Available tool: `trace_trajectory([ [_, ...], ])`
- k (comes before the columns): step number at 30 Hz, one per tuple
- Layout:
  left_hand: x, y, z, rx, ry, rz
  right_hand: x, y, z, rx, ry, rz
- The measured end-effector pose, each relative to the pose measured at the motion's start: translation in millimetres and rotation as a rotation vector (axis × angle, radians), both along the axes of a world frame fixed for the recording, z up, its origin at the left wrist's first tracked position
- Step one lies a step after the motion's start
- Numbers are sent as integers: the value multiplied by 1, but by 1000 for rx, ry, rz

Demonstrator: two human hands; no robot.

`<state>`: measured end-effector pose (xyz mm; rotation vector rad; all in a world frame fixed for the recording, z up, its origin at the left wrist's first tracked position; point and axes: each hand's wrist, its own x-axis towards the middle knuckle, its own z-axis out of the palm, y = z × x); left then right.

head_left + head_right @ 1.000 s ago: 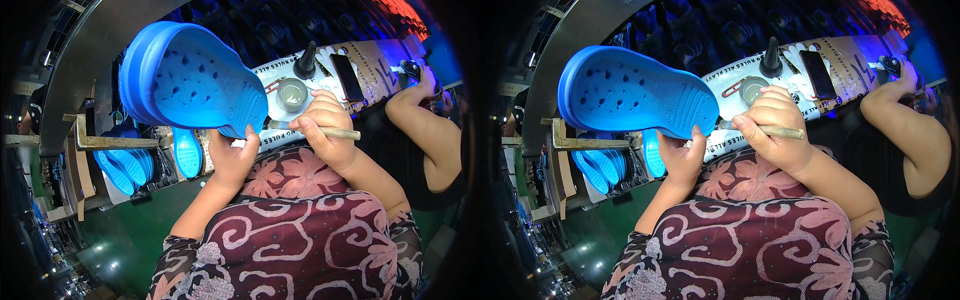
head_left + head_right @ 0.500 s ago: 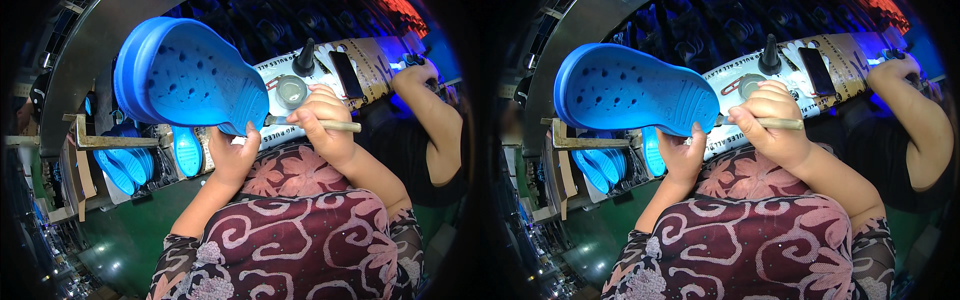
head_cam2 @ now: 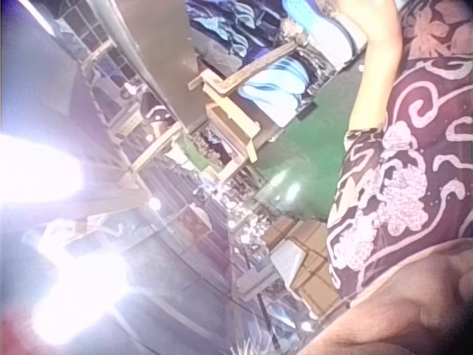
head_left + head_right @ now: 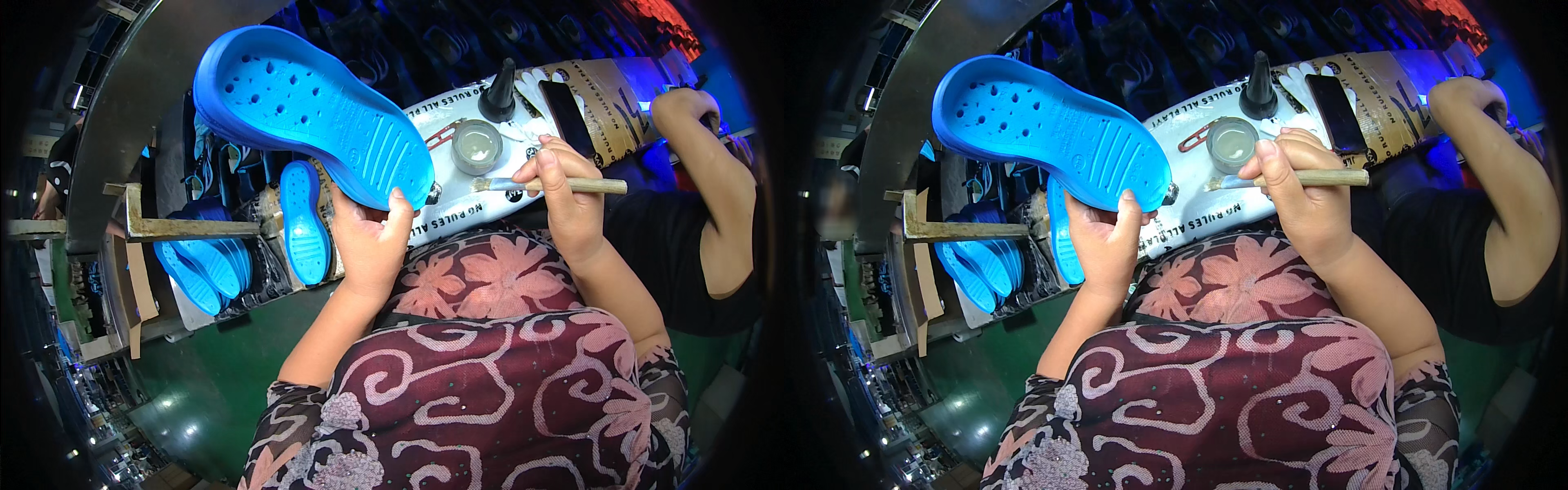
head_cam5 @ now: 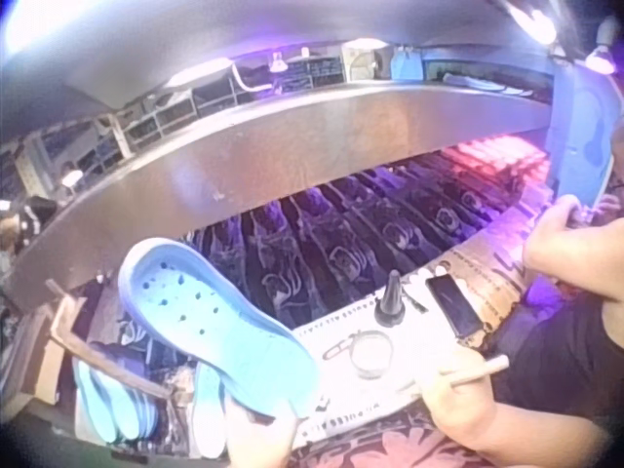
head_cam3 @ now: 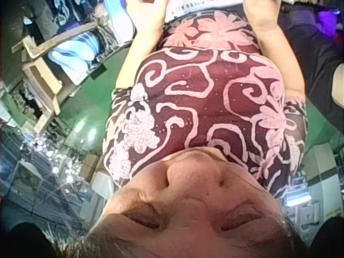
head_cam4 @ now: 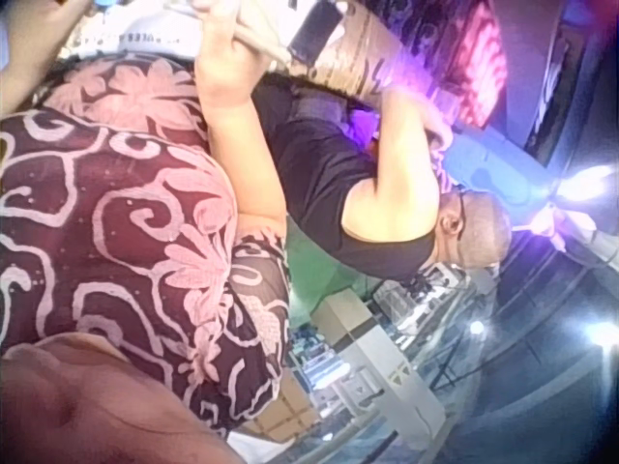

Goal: The person picks up shoe soles, applies adhesive to them using a brush dipped in a container, and places the soles onto a conveyor belt.

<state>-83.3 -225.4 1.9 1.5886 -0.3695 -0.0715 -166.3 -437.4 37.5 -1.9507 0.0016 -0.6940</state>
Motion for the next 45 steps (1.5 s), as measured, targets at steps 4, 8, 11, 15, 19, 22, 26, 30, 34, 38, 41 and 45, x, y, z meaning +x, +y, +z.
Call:
trace_trajectory([
  [4,2,-1,6,17,-14,5,1,-6,-3,55,-32,-28],
  [8,-1,-3,37,-37,61,-21,-7,-19,-7,111,1,-108],
  [11,-2,-5,65,-18,-82,-52,-18,-30,-13,110,-4,-163],
  [15,-8,-9,119,-104,268,-463,-29,-46,-16,70,-22,-222],
  [19,3,-71,158,-10,579,-916,-50,-67,-25,95,-38,-298],
  [22,33,-180,199,-15,371,-1187,-64,-85,-41,308,42,-310],
  [26,73,-320,254,-511,586,-838,-73,-91,-36,297,37,-353],
  [30,42,-346,258,-528,565,-867,-78,-104,-36,573,55,-397],
  [34,55,-272,172,-381,329,-972,-73,-108,-53,494,-17,-389],
  [38,78,-132,80,130,295,-485,-65,-101,-56,518,-27,-352],
  [41,100,19,-2,607,-90,-124,-58,-92,-59,504,-10,-309],
  [45,76,166,-60,1270,-266,271,-39,-73,-63,552,-7,-277],
])
